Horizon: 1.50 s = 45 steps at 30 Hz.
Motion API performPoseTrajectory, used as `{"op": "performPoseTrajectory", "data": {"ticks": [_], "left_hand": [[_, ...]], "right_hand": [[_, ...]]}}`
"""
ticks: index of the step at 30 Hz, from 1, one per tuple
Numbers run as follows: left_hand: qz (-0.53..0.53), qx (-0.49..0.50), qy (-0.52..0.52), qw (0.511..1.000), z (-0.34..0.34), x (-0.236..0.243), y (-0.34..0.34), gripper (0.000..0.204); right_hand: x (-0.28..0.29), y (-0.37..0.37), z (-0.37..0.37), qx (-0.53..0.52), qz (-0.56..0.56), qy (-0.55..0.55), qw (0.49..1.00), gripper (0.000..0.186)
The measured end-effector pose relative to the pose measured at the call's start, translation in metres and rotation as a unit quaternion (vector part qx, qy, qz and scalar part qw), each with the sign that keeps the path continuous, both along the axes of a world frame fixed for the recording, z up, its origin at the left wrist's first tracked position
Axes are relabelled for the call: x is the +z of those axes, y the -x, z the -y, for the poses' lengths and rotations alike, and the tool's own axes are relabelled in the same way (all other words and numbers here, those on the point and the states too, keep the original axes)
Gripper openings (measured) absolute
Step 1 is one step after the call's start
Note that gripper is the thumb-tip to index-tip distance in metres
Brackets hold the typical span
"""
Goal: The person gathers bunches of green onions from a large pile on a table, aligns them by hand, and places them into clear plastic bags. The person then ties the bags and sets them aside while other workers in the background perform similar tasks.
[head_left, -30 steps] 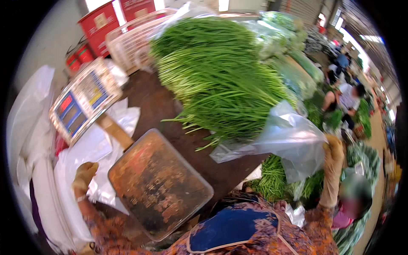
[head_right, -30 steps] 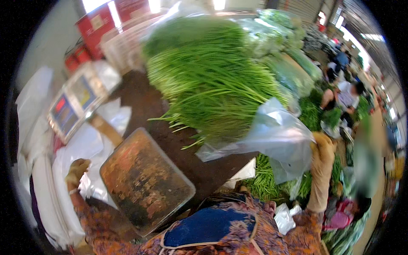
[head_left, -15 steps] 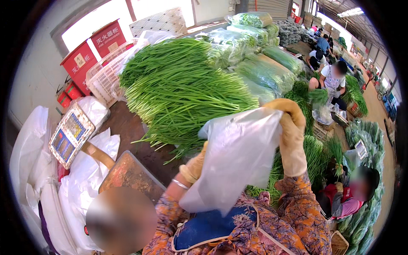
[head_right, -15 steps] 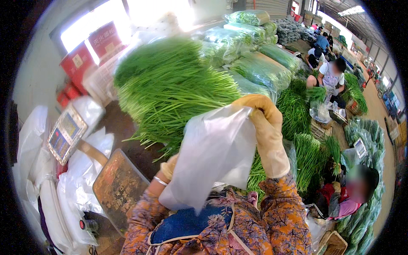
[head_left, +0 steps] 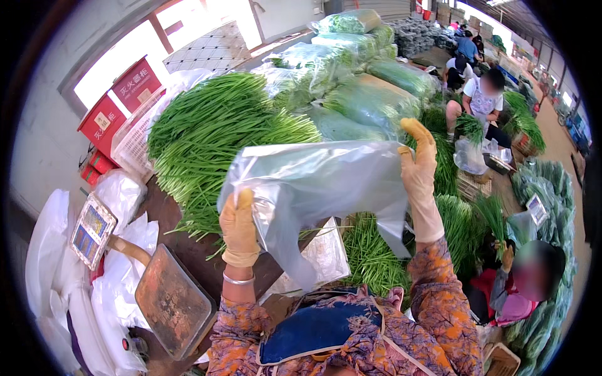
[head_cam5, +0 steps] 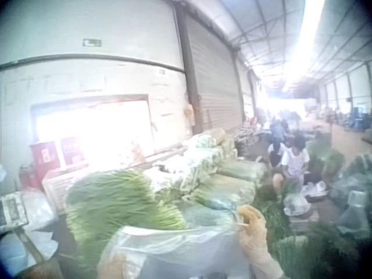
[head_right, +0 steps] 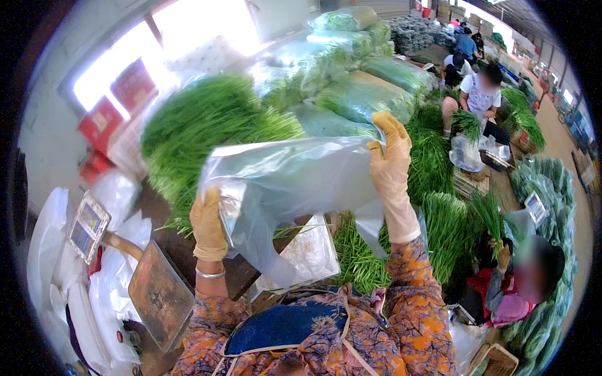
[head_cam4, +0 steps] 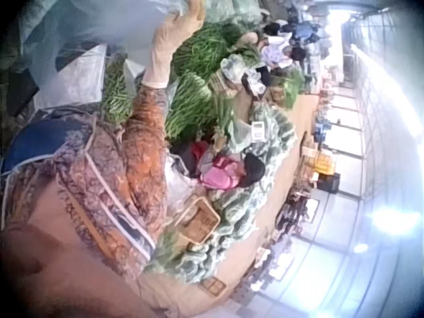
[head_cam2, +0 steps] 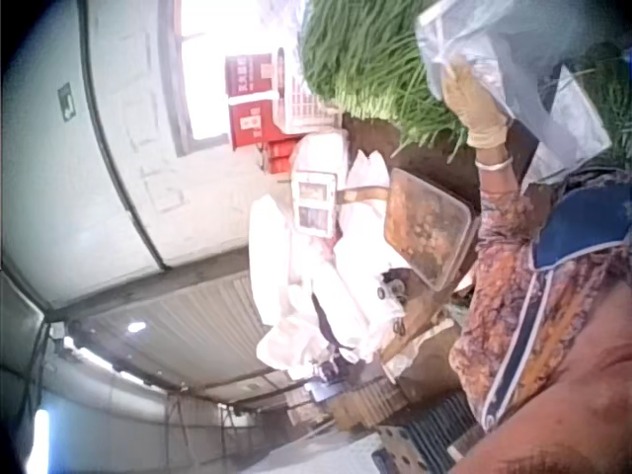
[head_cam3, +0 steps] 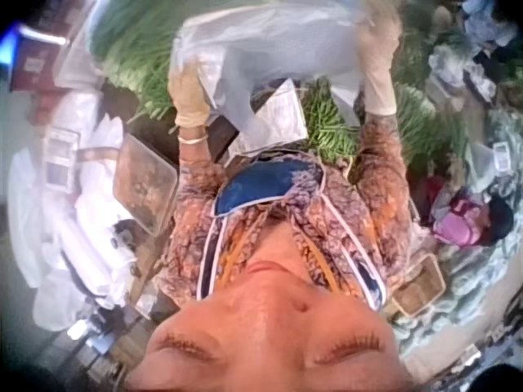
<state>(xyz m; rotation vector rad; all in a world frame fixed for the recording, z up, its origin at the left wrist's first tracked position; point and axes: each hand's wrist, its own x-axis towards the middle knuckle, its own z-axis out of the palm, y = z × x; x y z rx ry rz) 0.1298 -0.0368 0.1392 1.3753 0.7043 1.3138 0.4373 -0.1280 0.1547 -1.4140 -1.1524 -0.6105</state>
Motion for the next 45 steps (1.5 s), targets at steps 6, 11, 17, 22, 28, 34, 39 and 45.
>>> {"op": "performPoseTrajectory", "data": {"ticks": [6,11,17,22,28,34,39,45], "left_hand": [[0.236,-0.039,0.209,0.948,0.01,-0.013,-0.003,0.024],[0.252,-0.13,0.301,0.91,0.027,-0.004,0.002,0.026],[0.316,-0.044,0.31,0.896,0.046,-0.013,0.027,0.027],[0.29,0.005,0.287,0.913,0.045,-0.058,0.035,0.031],[0.259,-0.023,0.256,0.931,0.056,-0.057,0.052,0.032],[0.125,0.114,0.124,0.978,0.058,-0.049,0.066,0.032],[-0.039,-0.006,0.043,0.998,0.084,-0.008,0.008,0.031],[-0.372,-0.093,-0.197,0.902,0.087,-0.067,-0.065,0.022]], "right_hand": [[-0.005,0.087,0.032,0.537,-0.152,0.213,0.802,0.026],[-0.198,0.127,-0.014,0.672,-0.562,0.373,0.306,0.076],[-0.147,0.096,-0.038,0.708,-0.606,0.062,0.357,0.088],[-0.126,0.076,-0.007,0.656,-0.555,0.154,0.488,0.074],[-0.161,0.075,-0.001,0.476,-0.538,0.265,0.643,0.033],[-0.141,0.025,0.021,0.364,-0.696,0.042,0.618,0.016],[-0.13,0.029,0.035,0.411,-0.638,0.185,0.625,0.013],[-0.13,0.067,0.044,0.443,-0.366,0.327,0.75,0.013]]}}
